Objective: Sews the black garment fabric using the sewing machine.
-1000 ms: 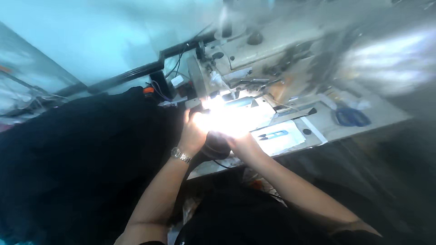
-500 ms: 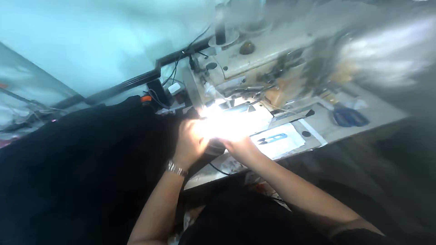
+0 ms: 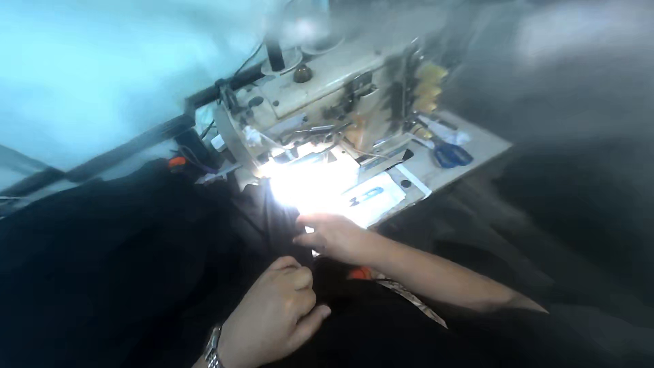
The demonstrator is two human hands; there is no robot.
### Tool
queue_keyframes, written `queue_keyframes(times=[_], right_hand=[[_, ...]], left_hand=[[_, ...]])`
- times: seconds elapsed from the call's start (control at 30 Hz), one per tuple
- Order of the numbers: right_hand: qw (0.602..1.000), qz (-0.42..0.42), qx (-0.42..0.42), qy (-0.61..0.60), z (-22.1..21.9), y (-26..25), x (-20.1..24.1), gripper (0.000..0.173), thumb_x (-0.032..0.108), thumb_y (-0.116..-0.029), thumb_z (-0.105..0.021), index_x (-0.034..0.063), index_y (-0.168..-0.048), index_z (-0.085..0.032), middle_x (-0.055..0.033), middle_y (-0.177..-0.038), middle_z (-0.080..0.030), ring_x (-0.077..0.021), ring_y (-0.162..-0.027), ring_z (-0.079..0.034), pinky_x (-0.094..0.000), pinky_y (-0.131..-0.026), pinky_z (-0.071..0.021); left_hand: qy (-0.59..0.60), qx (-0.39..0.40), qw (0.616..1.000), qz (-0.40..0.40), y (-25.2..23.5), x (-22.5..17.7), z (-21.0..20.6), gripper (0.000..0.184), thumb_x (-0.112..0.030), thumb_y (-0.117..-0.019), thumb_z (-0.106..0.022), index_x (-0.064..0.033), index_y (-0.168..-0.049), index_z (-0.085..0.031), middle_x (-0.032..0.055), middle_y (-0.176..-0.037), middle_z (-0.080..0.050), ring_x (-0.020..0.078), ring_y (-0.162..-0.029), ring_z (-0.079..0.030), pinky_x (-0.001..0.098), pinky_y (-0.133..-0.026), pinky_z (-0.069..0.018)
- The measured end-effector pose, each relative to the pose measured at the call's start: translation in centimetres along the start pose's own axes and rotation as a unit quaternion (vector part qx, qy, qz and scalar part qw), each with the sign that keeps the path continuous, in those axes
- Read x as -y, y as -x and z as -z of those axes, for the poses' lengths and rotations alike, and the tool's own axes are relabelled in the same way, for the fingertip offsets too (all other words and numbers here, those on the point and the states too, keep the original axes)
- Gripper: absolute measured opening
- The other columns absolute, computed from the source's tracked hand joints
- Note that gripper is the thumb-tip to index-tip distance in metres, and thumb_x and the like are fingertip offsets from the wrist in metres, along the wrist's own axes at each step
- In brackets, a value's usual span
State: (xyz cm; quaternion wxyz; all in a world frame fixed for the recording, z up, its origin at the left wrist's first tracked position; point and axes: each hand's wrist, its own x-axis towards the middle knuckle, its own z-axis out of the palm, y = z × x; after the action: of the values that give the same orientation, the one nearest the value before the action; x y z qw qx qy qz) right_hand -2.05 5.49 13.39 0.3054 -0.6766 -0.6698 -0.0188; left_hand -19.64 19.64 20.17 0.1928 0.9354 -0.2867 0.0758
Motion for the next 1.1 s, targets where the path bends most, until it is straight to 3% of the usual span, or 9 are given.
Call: queue_keyframes(times=[0.13, 0.27, 0.4, 0.5, 0.57, 0.67, 0.73, 0.87, 1.1], right_hand=[[0.999, -0.022, -0.034, 0.001, -0.5, -1.0, -1.0, 0.022, 0.012, -0.1031, -0.055, 0.0115, -0.109, -0.077, -0.0087, -0.115, -0.073, -0.0251, -0.099, -0.072, -0.0423, -0.082, -0.0605], [0.964, -0.242, 0.108, 0.011, 0.4, -4.5, -2.6, 0.035, 0.018, -0.1078, -0.049, 0.022, -0.137, -0.068, -0.0174, -0.109, -0.074, -0.0416, -0.103, -0.07, -0.0644, -0.086, -0.0534], [0.997, -0.063, -0.04, 0.01, -1.3, -1.5, -2.0, 0.021, 0.014, -0.1009, -0.059, 0.0131, -0.109, -0.078, -0.0089, -0.108, -0.076, -0.0273, -0.09, -0.075, -0.0482, -0.076, -0.0621], [0.998, -0.036, -0.013, -0.042, -1.1, 2.2, 0.4, 0.018, 0.01, -0.0975, -0.062, 0.0112, -0.107, -0.078, -0.0085, -0.113, -0.073, -0.0227, -0.096, -0.073, -0.0403, -0.081, -0.062], [0.998, -0.024, -0.014, -0.05, -0.8, 3.7, 1.7, 0.016, 0.017, -0.0992, -0.063, 0.0114, -0.104, -0.077, -0.0069, -0.112, -0.073, -0.02, -0.1, -0.072, -0.0363, -0.084, -0.0612], [0.998, -0.003, -0.057, -0.037, -0.2, 4.6, 2.4, 0.021, 0.02, -0.1017, -0.059, 0.0127, -0.108, -0.077, -0.006, -0.118, -0.073, -0.0171, -0.108, -0.07, -0.0315, -0.092, -0.0582], [0.997, -0.001, -0.076, -0.02, -0.2, 5.1, 2.4, 0.023, 0.021, -0.1029, -0.057, 0.014, -0.111, -0.077, -0.0047, -0.119, -0.073, -0.016, -0.107, -0.07, -0.03, -0.092, -0.0575], [0.999, -0.019, -0.05, -0.008, -1.1, 5.4, 1.7, 0.023, 0.02, -0.1026, -0.056, 0.0138, -0.112, -0.076, -0.0046, -0.119, -0.073, -0.0163, -0.107, -0.071, -0.0308, -0.09, -0.0591], [0.998, -0.033, -0.046, -0.008, 0.1, 0.4, -0.7, 0.021, 0.019, -0.1027, -0.057, 0.0104, -0.103, -0.076, -0.0046, -0.112, -0.075, -0.0172, -0.097, -0.074, -0.0349, -0.08, -0.0615]], left_hand=[[0.004, 0.015, 1.0, 0.008, -0.4, -0.5, -1.0, 0.047, -0.035, -0.1015, -0.06, -0.0115, -0.062, -0.053, 0.0038, -0.075, -0.056, 0.0166, -0.075, -0.059, 0.0342, -0.081, -0.0522], [-0.005, 0.022, 1.0, 0.02, -0.9, -1.3, -0.7, 0.048, -0.038, -0.101, -0.06, -0.0111, -0.062, -0.053, 0.005, -0.078, -0.057, 0.0176, -0.074, -0.059, 0.0339, -0.073, -0.0506], [0.013, 0.006, 0.999, 0.034, 0.0, -0.8, -0.2, 0.047, -0.037, -0.1021, -0.059, -0.0096, -0.064, -0.055, 0.0065, -0.08, -0.059, 0.0194, -0.079, -0.061, 0.0361, -0.079, -0.0512], [0.017, -0.025, 0.996, 0.079, 0.2, 0.7, 0.3, 0.045, -0.039, -0.1042, -0.056, -0.009, -0.071, -0.062, 0.0061, -0.089, -0.066, 0.0199, -0.095, -0.064, 0.0421, -0.1, -0.0468], [-0.017, -0.061, 0.987, 0.151, -0.2, 2.8, -0.1, 0.046, -0.041, -0.1062, -0.05, -0.0108, -0.075, -0.068, 0.0027, -0.11, -0.072, 0.0182, -0.12, -0.062, 0.0494, -0.116, -0.037], [-0.141, -0.093, 0.936, 0.309, -0.7, 6.5, -2.2, 0.053, -0.046, -0.1078, -0.043, -0.0106, -0.08, -0.071, 0.0007, -0.136, -0.067, 0.0255, -0.144, -0.047, 0.0643, -0.121, -0.025], [-0.174, -0.082, 0.906, 0.377, -1.0, 7.0, -2.8, 0.056, -0.052, -0.1067, -0.042, -0.0084, -0.092, -0.072, 0.0066, -0.138, -0.066, 0.0296, -0.142, -0.05, 0.0644, -0.118, -0.0294], [-0.18, -0.08, 0.897, 0.396, -1.4, 6.6, -3.8, 0.051, -0.049, -0.1073, -0.043, -0.0161, -0.142, -0.062, 0.0178, -0.14, -0.061, 0.0352, -0.137, -0.054, 0.0544, -0.114, -0.0426], [-0.156, -0.13, 0.896, 0.394, -2.6, 12.4, -2.9, 0.039, -0.031, -0.1052, -0.05, -0.0173, -0.137, -0.068, 0.0175, -0.14, -0.063, 0.0348, -0.137, -0.054, 0.0509, -0.116, -0.0412]])
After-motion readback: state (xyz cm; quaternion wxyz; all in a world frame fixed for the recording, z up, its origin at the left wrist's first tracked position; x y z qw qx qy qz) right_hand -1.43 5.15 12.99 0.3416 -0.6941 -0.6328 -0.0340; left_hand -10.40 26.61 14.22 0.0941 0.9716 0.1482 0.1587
